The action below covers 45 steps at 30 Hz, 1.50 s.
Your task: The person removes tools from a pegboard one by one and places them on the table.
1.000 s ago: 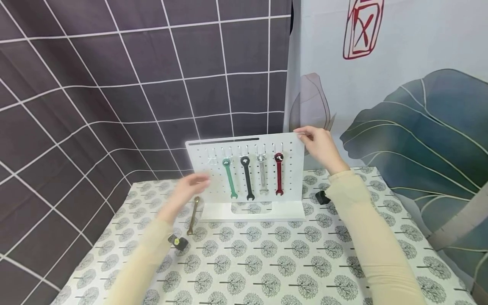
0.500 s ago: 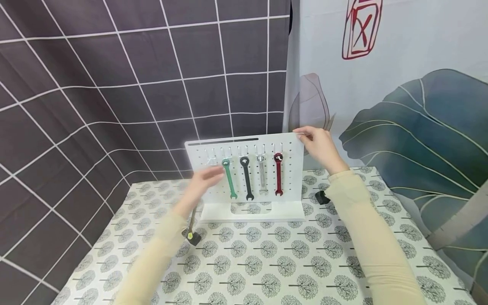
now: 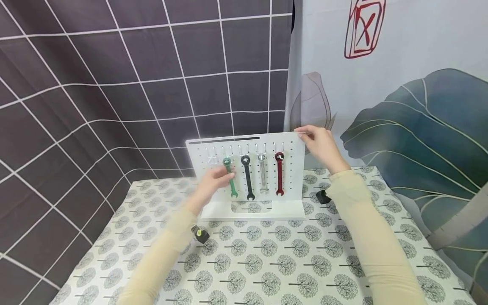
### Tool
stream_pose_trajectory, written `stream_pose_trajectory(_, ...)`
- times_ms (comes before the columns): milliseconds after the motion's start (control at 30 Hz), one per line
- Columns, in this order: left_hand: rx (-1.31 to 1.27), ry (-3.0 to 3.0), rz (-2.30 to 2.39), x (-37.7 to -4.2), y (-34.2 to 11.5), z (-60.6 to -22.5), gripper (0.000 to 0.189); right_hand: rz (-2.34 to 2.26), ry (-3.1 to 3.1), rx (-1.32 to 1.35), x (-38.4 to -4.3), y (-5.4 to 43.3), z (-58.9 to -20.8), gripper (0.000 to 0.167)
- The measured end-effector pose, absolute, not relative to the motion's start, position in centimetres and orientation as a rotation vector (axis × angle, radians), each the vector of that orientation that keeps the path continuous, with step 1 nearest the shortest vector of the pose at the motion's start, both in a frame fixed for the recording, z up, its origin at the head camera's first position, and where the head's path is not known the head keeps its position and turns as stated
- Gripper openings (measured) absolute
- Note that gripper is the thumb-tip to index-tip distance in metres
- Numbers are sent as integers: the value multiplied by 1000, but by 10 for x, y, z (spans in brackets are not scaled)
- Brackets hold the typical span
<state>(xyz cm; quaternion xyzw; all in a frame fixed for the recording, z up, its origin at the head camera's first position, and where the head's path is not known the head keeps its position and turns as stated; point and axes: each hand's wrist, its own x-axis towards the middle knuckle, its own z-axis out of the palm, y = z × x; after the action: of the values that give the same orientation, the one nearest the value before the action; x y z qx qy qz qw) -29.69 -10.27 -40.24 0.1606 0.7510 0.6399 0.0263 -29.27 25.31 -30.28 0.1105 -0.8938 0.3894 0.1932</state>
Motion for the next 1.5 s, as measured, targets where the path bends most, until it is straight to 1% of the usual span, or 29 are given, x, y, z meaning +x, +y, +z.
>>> stream_pose_trajectory(67,496,2305,1977,-298,-101,-408,35,1090,-2506,311,-292,253,-303,31)
stream_pose_trajectory(267,481,2235,2015,-298,-100,-421,36,1078,-2520,299,-292,252,-303,32)
stream_pose_trajectory(733,505,2213,2080,-294,-103,-427,35,1092,-2521,293,-290,252,-301,32)
stream_pose_trajectory(1167,583,2223,2078,-280,-108,-409,37,1072,-2507,281,-291,253,-299,31)
stream_pose_trajectory(1333,573,2249,2086,-268,-120,-400,36,1053,-2504,303,-291,252,-299,30)
stream_pose_trajectory(1500,540,2325,2070,-253,-141,-392,41,1060,-2515,285,-288,251,-301,30)
